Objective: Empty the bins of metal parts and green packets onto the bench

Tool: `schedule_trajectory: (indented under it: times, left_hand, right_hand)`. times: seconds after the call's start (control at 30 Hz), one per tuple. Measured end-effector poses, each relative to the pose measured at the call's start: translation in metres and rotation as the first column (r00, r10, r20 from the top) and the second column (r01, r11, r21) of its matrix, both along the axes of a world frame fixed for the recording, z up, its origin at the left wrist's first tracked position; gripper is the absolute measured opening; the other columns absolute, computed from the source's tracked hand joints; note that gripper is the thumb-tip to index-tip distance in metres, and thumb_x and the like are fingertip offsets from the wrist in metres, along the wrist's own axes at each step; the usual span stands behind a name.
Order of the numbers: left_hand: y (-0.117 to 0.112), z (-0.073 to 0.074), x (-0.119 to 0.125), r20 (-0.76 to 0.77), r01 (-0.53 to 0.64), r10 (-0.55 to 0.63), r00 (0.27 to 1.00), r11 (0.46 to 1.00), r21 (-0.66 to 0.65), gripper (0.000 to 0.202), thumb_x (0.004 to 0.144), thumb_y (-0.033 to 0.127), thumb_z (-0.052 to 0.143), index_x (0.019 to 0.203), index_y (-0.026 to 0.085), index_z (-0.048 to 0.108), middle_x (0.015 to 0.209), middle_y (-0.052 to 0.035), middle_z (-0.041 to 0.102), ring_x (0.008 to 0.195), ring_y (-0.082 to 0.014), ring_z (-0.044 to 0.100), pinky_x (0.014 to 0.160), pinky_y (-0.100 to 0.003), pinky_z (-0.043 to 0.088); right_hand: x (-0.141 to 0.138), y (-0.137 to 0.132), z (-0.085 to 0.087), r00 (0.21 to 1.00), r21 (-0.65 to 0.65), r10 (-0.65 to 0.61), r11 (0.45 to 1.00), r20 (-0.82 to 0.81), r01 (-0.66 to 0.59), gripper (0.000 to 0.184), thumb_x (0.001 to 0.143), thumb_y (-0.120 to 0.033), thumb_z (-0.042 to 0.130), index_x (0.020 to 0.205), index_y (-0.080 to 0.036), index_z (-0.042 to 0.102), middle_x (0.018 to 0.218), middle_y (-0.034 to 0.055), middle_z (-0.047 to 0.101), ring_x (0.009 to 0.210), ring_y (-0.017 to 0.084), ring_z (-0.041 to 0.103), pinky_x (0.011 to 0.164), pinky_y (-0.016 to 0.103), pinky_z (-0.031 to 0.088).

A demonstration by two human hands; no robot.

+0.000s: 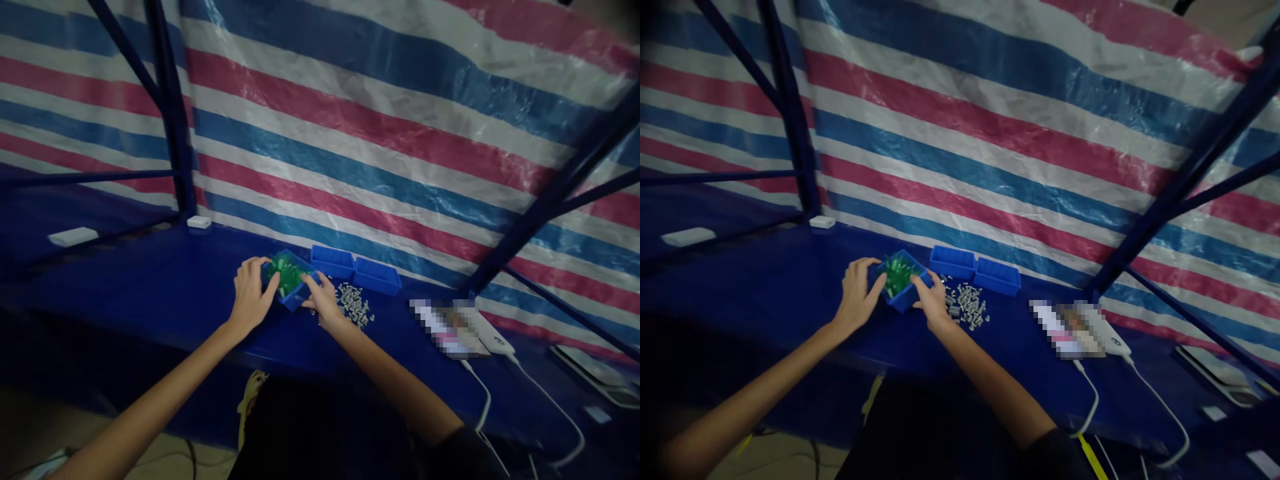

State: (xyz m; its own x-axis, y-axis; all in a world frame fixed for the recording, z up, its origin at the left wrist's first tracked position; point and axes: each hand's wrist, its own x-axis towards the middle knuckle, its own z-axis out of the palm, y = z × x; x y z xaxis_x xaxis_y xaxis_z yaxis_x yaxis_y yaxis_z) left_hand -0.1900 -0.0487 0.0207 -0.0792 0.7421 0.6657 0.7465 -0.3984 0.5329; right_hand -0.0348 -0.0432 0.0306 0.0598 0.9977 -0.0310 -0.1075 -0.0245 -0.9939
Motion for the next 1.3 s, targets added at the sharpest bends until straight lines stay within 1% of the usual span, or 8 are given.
schedule_trajectory:
  times: [0.17, 0.4, 0.77, 0.93, 1.03, 1.17, 1.23, 1.3]
  left_hand:
    - [0.025, -0.026, 0.001, 0.008, 0.085, -0.088, 0.996, 0.937, -0.339, 0.049, 0.092, 0.047, 0.029, 0.137, 0.027, 0.029, 0.133, -0.0131, 0.046, 0.125, -0.0290, 0.043, 0.100, -0.054, 0.032]
    - [0.026, -0.041, 0.001, -0.012, -0.146, 0.152, 0.988, 0.924, -0.353, 0.046, 0.091, 0.041, 0.033, 0.130, 0.017, 0.040, 0.144, -0.0202, 0.029, 0.135, -0.0339, 0.029, 0.105, -0.054, 0.027]
    - [0.009, -0.023, -0.029, -0.115, -0.229, 0.208, 0.971, 0.949, -0.216, 0.040, 0.091, 0.033, 0.035, 0.125, 0.017, 0.046, 0.126, -0.0160, 0.054, 0.127, -0.0320, 0.042, 0.102, -0.052, 0.031]
    - [0.008, 0.012, -0.028, -0.421, -0.011, 0.081, 0.903, 0.986, 0.166, 0.048, 0.093, 0.035, 0.040, 0.138, 0.017, 0.034, 0.147, -0.0183, 0.032, 0.137, -0.0300, 0.027, 0.102, -0.045, 0.033]
    - [0.017, 0.036, -0.013, -0.654, 0.220, 0.014, 0.757, 0.936, 0.275, 0.041, 0.093, 0.030, 0.043, 0.132, 0.020, 0.043, 0.135, -0.0126, 0.050, 0.128, -0.0254, 0.042, 0.102, -0.041, 0.032]
    - [0.047, 0.048, -0.005, -0.764, 0.313, -0.005, 0.645, 0.914, 0.257, 0.024, 0.093, 0.027, 0.043, 0.107, 0.020, 0.061, 0.093, -0.0055, 0.069, 0.090, -0.0205, 0.061, 0.085, -0.036, 0.038]
    - [0.071, 0.049, -0.009, -0.755, 0.224, -0.015, 0.655, 0.959, 0.176, 0.023, 0.093, 0.028, 0.044, 0.103, 0.019, 0.062, 0.095, -0.0080, 0.069, 0.091, -0.0223, 0.061, 0.083, -0.037, 0.037]
    - [0.098, 0.049, -0.015, -0.764, 0.123, -0.073, 0.641, 0.992, 0.008, 0.022, 0.091, 0.030, 0.047, 0.103, 0.018, 0.062, 0.101, -0.0100, 0.068, 0.098, -0.0244, 0.060, 0.085, -0.038, 0.036]
  right_hand:
    - [0.000, 0.000, -0.005, 0.839, 0.491, -0.092, 0.842, 0.536, -0.221, 0.055, 0.068, -0.035, 0.069, 0.122, -0.026, 0.058, 0.117, 0.0030, 0.065, 0.111, 0.022, 0.058, 0.101, 0.041, 0.044]
    - [0.005, -0.005, -0.009, 0.538, 0.466, -0.186, 0.762, 0.823, -0.450, 0.050, 0.079, -0.033, 0.062, 0.128, -0.031, 0.054, 0.146, 0.0027, 0.039, 0.121, 0.024, 0.052, 0.099, 0.038, 0.046]
    - [0.033, 0.014, 0.016, 0.799, 0.701, -0.362, 0.706, 0.480, -0.101, 0.048, 0.077, -0.040, 0.063, 0.121, -0.024, 0.058, 0.128, 0.0081, 0.058, 0.125, 0.024, 0.047, 0.096, 0.040, 0.047]
    - [0.029, 0.029, 0.039, 0.959, 0.522, -0.255, 0.838, 0.120, 0.157, 0.060, 0.074, -0.050, 0.062, 0.126, -0.021, 0.053, 0.110, 0.0082, 0.064, 0.089, 0.020, 0.064, 0.076, 0.034, 0.053]
    - [0.026, 0.036, 0.046, 0.998, 0.346, -0.056, 0.937, -0.002, 0.053, 0.063, 0.075, -0.056, 0.059, 0.129, -0.025, 0.049, 0.098, 0.0046, 0.066, 0.075, 0.018, 0.064, 0.064, 0.032, 0.053]
    - [0.052, 0.047, 0.040, 0.984, 0.353, 0.100, 0.924, 0.148, -0.147, 0.057, 0.081, -0.057, 0.052, 0.130, -0.028, 0.049, 0.109, 0.0068, 0.066, 0.090, 0.020, 0.065, 0.075, 0.036, 0.053]
    - [0.084, 0.053, 0.029, 0.917, 0.471, -0.101, 0.876, 0.386, -0.102, 0.050, 0.081, -0.053, 0.053, 0.123, -0.025, 0.056, 0.121, 0.0090, 0.061, 0.108, 0.022, 0.058, 0.093, 0.041, 0.045]
    - [0.122, 0.058, 0.014, 0.696, 0.569, -0.374, 0.820, 0.613, -0.061, 0.046, 0.077, -0.050, 0.060, 0.114, -0.022, 0.062, 0.123, 0.0110, 0.060, 0.118, 0.027, 0.051, 0.104, 0.050, 0.032]
